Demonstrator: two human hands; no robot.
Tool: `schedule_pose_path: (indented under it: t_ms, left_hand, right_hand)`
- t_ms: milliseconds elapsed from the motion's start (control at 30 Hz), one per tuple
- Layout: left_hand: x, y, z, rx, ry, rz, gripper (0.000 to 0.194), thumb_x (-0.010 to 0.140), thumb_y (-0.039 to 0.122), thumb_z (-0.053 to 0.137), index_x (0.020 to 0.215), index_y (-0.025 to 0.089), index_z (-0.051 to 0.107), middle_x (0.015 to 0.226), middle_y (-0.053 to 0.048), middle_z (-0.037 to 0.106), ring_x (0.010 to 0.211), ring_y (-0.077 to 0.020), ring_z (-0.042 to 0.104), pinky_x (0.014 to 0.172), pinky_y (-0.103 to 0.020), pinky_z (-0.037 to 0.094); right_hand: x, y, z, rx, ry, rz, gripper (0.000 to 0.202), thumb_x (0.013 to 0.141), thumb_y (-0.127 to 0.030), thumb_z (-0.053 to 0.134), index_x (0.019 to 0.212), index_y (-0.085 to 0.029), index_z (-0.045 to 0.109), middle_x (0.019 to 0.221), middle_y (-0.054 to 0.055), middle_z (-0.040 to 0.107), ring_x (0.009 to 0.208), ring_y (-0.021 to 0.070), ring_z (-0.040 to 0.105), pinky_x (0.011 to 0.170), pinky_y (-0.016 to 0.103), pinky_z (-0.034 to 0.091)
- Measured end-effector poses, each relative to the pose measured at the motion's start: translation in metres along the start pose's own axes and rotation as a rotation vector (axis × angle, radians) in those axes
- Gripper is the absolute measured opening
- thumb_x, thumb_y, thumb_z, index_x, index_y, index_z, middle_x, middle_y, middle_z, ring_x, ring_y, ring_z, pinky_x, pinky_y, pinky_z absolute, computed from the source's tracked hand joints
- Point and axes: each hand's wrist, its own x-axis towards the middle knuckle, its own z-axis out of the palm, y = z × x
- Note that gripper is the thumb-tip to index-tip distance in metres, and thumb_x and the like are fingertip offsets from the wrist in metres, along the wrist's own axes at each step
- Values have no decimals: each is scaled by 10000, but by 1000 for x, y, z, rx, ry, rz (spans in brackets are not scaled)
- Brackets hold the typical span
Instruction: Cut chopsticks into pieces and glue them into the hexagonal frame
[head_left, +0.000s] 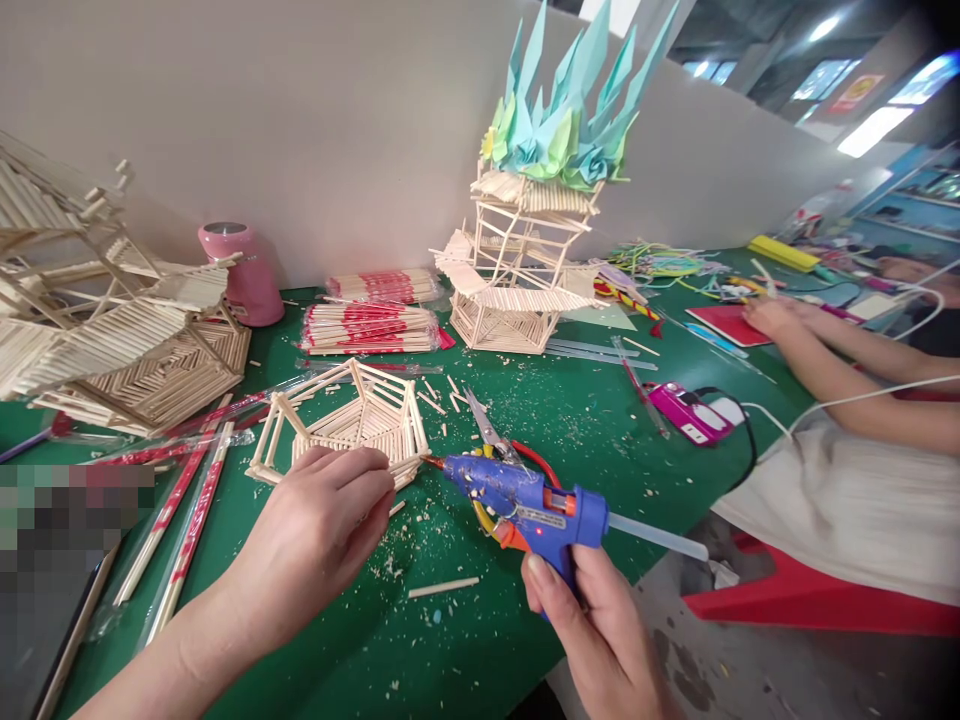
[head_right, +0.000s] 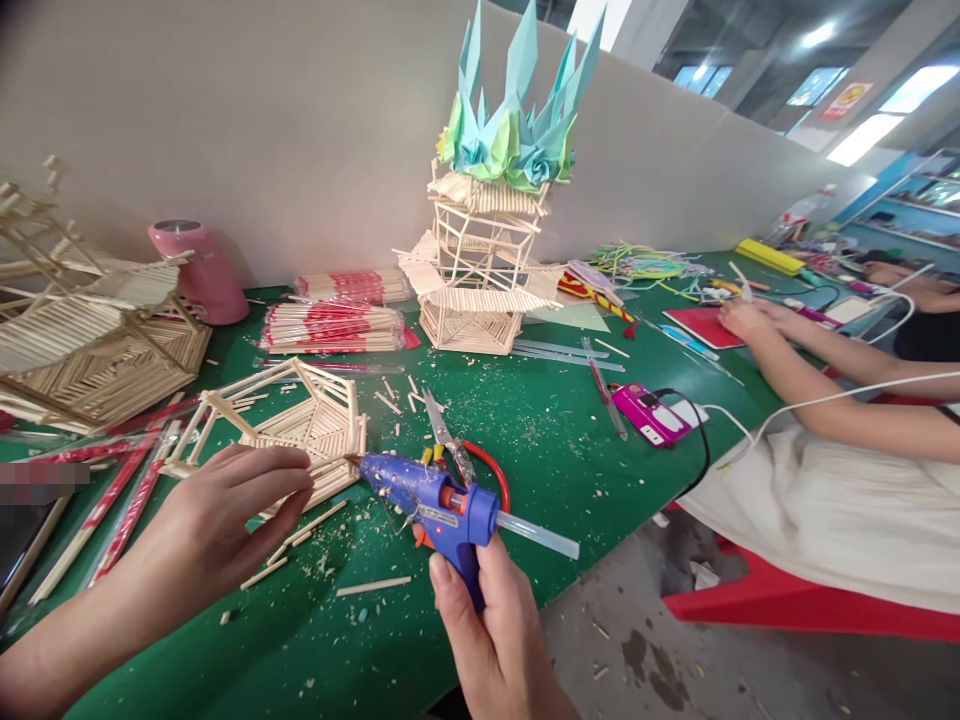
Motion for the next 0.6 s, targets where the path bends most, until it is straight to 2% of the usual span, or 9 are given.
schedule_pose_path:
  t_ms: [600]
  left_hand:
    - [0, -2, 2, -28, 1, -17, 146, 857, 71, 458, 814, 153, 570, 814, -58, 650, 715, -178, 621, 645, -325, 475]
  right_hand:
    - [-6, 12, 5, 19, 55, 9, 287, 843, -475, 539, 933, -216, 625, 729, 69, 657, 645, 200, 611, 493, 251, 505]
